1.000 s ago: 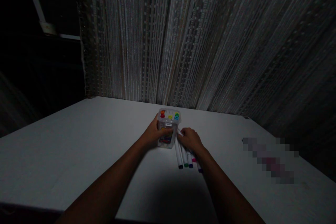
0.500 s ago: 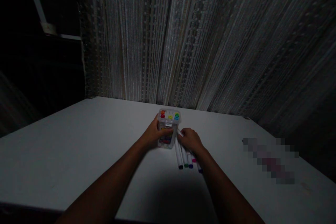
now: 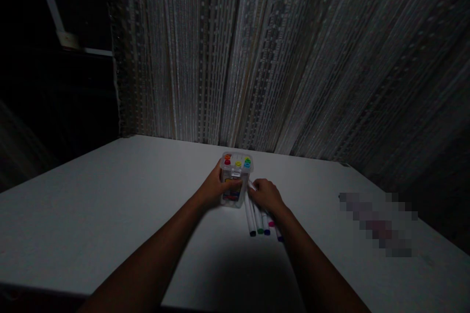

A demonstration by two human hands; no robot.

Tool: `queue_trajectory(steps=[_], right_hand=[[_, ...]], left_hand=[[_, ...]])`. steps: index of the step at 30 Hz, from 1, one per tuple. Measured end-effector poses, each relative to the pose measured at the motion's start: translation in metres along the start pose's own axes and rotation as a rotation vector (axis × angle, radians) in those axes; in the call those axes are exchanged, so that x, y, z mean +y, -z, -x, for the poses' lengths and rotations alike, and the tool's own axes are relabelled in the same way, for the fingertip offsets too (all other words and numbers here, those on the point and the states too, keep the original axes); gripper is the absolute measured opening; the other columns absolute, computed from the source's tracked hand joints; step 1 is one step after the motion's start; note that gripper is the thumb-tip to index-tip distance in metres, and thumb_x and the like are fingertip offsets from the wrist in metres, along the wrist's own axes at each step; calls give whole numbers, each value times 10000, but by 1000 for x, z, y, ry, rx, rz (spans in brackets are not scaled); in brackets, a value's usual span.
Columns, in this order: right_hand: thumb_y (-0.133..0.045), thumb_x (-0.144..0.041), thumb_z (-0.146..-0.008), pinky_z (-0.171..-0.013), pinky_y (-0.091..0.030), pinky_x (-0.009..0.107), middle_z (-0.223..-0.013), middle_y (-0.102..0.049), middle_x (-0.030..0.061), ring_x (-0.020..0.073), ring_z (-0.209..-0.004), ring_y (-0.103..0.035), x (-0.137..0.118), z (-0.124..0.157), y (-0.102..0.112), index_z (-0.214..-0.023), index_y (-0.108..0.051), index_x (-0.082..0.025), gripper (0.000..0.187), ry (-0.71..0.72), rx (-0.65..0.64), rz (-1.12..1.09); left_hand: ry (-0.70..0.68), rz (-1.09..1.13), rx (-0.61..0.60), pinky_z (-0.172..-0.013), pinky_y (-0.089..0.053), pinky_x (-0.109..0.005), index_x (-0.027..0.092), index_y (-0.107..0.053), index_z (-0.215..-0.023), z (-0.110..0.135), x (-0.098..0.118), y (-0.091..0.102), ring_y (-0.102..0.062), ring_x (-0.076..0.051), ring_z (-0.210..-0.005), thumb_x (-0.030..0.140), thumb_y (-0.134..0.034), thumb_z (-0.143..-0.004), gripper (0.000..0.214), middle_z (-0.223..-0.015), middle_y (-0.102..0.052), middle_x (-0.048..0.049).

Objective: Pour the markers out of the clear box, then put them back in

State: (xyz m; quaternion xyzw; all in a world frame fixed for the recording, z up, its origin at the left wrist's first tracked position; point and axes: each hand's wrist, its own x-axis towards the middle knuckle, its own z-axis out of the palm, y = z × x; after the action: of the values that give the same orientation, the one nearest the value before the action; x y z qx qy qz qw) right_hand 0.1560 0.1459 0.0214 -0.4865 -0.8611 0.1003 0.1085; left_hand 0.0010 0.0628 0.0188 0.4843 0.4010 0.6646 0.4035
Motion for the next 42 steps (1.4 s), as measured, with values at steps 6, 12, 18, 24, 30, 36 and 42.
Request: queue_trajectory(steps=[6,12,18,24,30,36,42], right_hand=[[-519,-318,-827,-596,-309,249,-907,-696,104,193,-842,-612,-2,2,2,-865,-687,-161,233,-6,-6,6],[-513,-322,-829,-607,-320,250,-902,-697,106,195,-843,-613,-2,1,2,-868,-687,-163,239,-13,-8,10],[-521,-315,-820,-621,-331,249,-886,-700,99,196,-841,-617,-2,0,1,-872,-691,-170,229,-21,-12,-1],[-516,-314,-827,-642,-344,248,-883,-699,97,195,-850,-616,-2,1,2,-881,-691,-171,233,-17,-18,-3],[-519,-326,-829,-630,-342,253,-863,-695,99,200,-828,-616,-2,2,3,-855,-683,-169,228,-16,-14,-9],[-528,-322,-826,-612,-332,248,-858,-692,96,195,-821,-614,-2,1,2,-835,-675,-168,213,-15,-4,-33],[-529,-314,-816,-611,-326,249,-876,-689,102,195,-830,-608,-1,1,1,-828,-677,-163,212,1,5,-8]], left_hand=[[-14,-2,-8,-776,-523,-343,161,-499,-1162,1,1,0,-671,-253,-915,255,-823,-583,670,-1004,-698,-94],[-1,-7,0,-781,-525,-365,155,-486,-1171,-1,0,1,-673,-252,-905,269,-837,-565,710,-1038,-689,-106],[4,-6,3,-795,-523,-377,158,-511,-1137,-1,-2,1,-672,-260,-913,279,-840,-562,672,-1021,-692,-104],[0,2,-1,-798,-523,-363,166,-500,-1161,0,1,0,-666,-268,-942,282,-840,-565,696,-1034,-688,-108],[5,-10,-2,-825,-516,-394,172,-503,-1166,0,0,0,-663,-279,-953,301,-841,-564,703,-1015,-693,-102],[4,7,3,-809,-519,-355,179,-477,-1195,1,1,-1,-664,-255,-949,283,-837,-570,729,-1063,-685,-101],[12,15,3,-792,-522,-348,180,-488,-1155,0,0,-1,-668,-236,-912,271,-835,-571,685,-1053,-682,-94]])
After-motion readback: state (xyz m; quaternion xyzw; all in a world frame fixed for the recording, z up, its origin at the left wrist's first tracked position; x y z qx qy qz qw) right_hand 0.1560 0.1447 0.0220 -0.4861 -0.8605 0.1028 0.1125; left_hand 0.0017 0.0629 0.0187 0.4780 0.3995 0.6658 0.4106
